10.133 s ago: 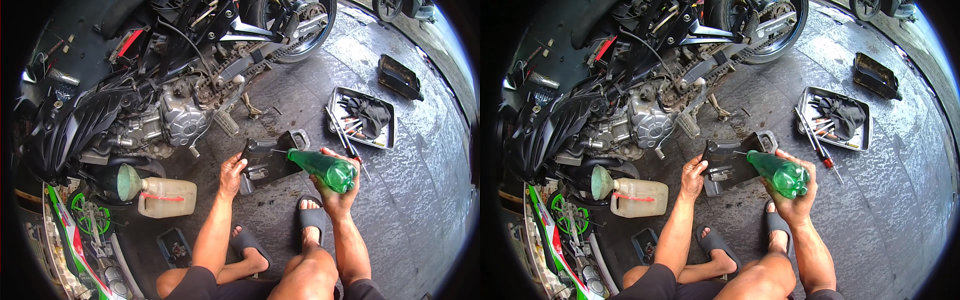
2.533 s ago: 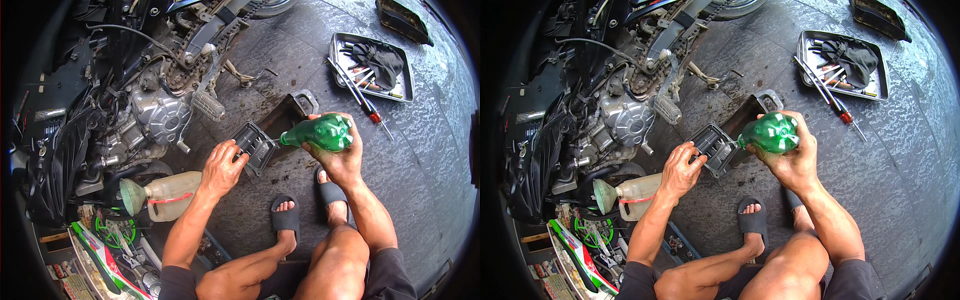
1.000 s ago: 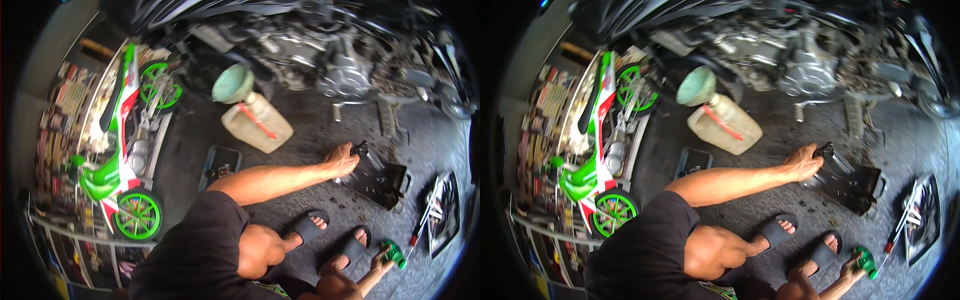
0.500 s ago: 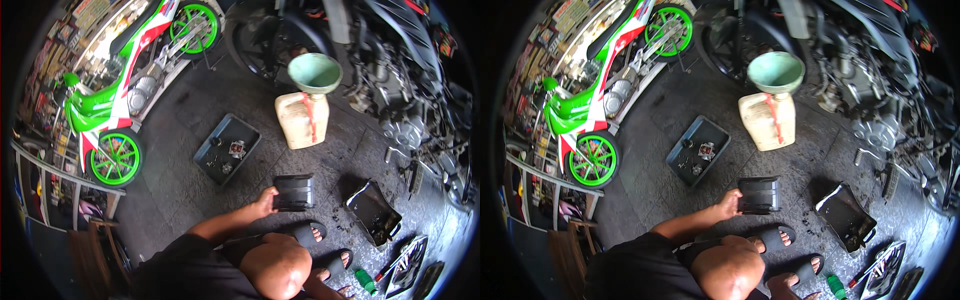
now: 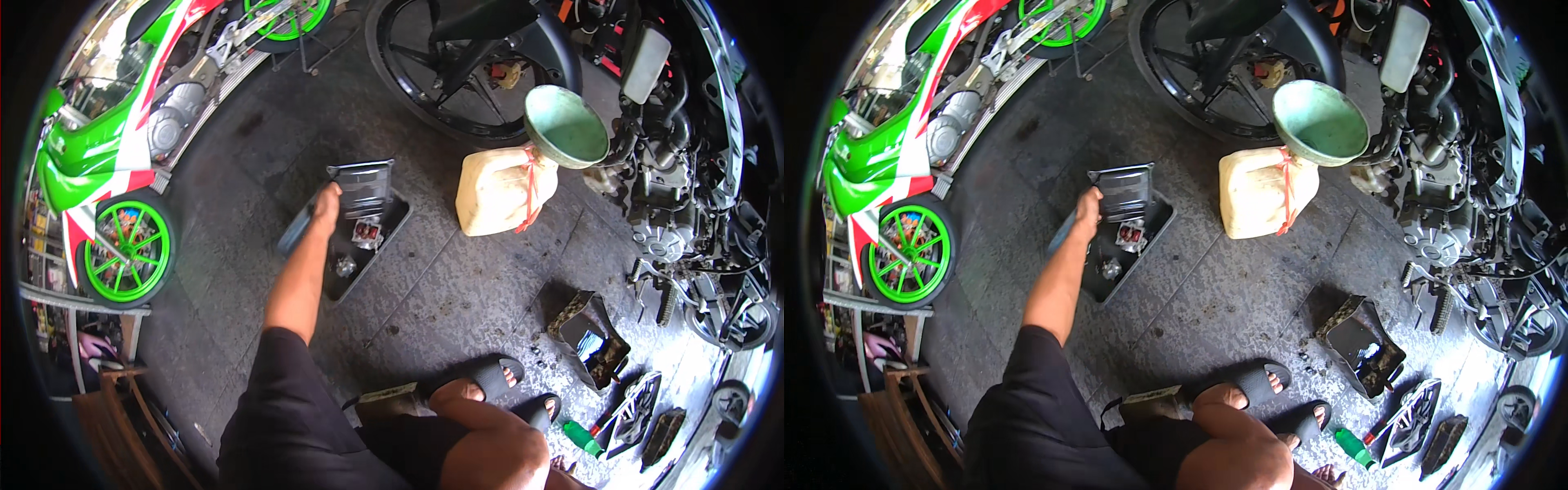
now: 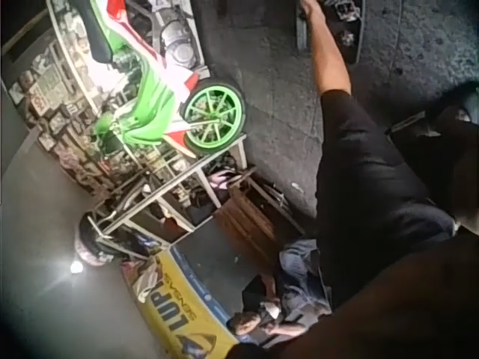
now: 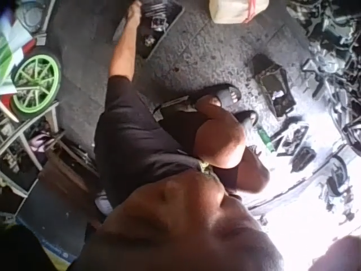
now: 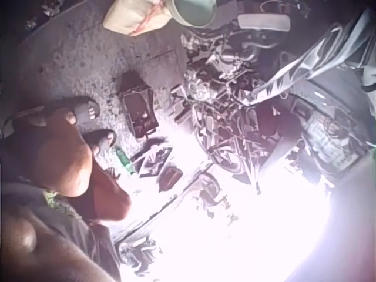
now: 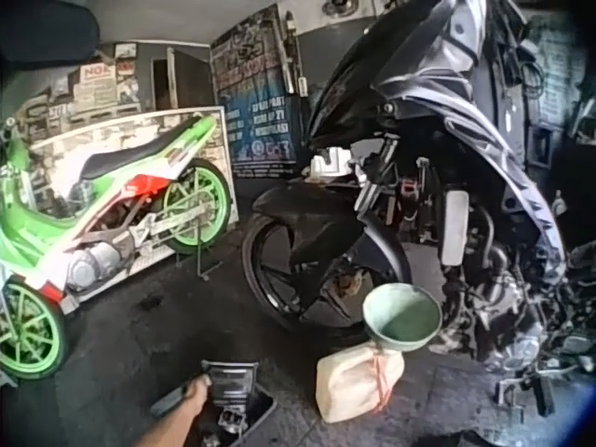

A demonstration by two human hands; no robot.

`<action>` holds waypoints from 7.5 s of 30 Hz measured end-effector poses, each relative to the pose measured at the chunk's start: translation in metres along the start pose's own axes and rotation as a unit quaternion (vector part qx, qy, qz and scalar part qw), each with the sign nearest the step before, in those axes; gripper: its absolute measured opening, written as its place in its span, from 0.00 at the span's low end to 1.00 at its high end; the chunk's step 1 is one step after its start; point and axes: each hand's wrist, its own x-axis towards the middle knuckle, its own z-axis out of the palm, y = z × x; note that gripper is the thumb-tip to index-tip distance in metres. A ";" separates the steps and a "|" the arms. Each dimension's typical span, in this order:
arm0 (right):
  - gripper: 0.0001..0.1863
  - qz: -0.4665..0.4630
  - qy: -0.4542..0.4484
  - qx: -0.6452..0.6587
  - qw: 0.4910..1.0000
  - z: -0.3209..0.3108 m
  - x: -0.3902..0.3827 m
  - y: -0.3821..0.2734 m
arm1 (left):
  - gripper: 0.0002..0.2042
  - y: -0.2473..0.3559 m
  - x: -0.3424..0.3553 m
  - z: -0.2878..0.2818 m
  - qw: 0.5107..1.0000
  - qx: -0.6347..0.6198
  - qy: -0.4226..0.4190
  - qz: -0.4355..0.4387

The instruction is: Cleaning and inspecting motorcycle engine parts using a brush and liquid.

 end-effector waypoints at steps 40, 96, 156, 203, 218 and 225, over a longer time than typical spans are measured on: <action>0.45 -0.279 0.248 -0.019 0.928 -0.074 0.050 -0.084 | 0.13 -0.110 -0.245 0.274 0.902 0.216 -0.261 0.268; 0.16 -0.663 -0.077 -0.560 0.491 0.091 0.184 -0.281 | 0.32 -0.097 -0.426 0.513 0.663 0.522 -0.458 0.280; 0.38 -0.402 0.093 -0.178 0.894 0.164 0.097 -0.229 | 0.27 -0.101 -0.469 0.485 0.570 -0.216 -0.740 -0.285; 0.27 -0.563 0.270 -0.268 0.734 0.179 0.077 -0.249 | 0.28 -0.011 -0.478 0.478 0.760 0.102 -0.641 -0.037; 0.40 -0.579 0.045 -0.541 0.609 0.131 0.045 -0.235 | 0.30 -0.058 -0.454 0.502 0.792 0.136 -0.592 -0.060; 0.27 -0.608 -0.136 -0.374 0.687 0.112 0.015 -0.269 | 0.22 -0.030 -0.457 0.473 0.786 0.222 -0.571 -0.081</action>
